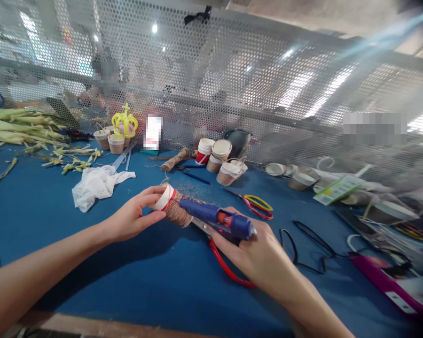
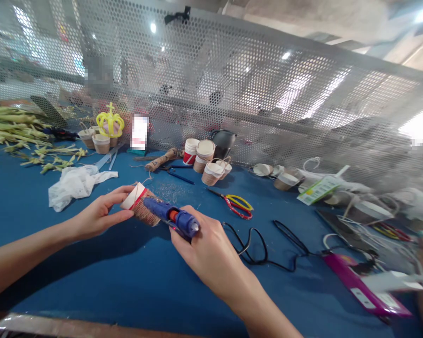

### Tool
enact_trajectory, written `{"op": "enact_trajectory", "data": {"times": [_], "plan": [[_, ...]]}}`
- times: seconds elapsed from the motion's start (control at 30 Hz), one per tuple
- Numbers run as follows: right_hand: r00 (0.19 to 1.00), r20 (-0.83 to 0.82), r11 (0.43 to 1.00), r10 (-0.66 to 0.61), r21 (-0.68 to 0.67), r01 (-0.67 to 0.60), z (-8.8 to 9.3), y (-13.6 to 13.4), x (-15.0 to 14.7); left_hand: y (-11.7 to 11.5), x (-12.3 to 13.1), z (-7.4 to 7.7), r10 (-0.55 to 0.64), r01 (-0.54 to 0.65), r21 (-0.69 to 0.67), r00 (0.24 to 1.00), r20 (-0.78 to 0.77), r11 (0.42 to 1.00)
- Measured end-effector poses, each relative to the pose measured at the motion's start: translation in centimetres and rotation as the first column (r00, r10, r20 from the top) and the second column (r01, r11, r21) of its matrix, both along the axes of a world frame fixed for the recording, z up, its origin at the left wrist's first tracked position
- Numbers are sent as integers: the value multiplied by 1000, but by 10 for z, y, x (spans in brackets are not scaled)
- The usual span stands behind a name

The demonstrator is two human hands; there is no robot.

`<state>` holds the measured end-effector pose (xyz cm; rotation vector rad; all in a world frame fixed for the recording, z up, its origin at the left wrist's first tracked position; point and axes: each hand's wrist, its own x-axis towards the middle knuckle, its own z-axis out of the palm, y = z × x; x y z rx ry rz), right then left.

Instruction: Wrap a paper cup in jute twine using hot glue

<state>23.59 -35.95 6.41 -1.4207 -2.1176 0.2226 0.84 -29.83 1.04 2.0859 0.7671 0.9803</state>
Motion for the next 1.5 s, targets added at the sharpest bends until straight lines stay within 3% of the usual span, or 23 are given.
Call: {"op": "enact_trajectory", "data": {"times": [0.17, 0.33, 0.53, 0.7, 0.83, 1.07, 1.3, 1.5], "plan": [[1000, 13, 998, 29, -56, -28, -1, -2, 1, 1, -1, -2, 6, -5, 18, 1000, -19, 1000], [1000, -17, 1000, -6, 30, 7, 0, -1, 2, 1, -1, -2, -5, 5, 8, 1000, -18, 1000], [999, 4, 997, 38, -68, -37, 0, -3, 2, 1, -1, -3, -5, 5, 13, 1000, -16, 1000], [1000, -4, 999, 12, 31, -12, -1, -3, 2, 1, -1, -2, -15, 15, 18, 999, -34, 1000], [999, -4, 997, 54, -55, -54, 0, -4, 0, 1, -1, -2, -20, 20, 31, 1000, -12, 999], [999, -33, 1000, -16, 19, 17, 4, 1, 3, -1, -1, 2, -28, 33, 66, 997, -73, 997], [999, -38, 999, -10, -40, 8, 5, -2, 2, 0, -1, 2, -15, 22, 83, 996, -83, 996], [999, -46, 1000, -22, -9, 21, 9, 2, 2, 0, -1, 3, -44, 50, 89, 996, -73, 995]]}}
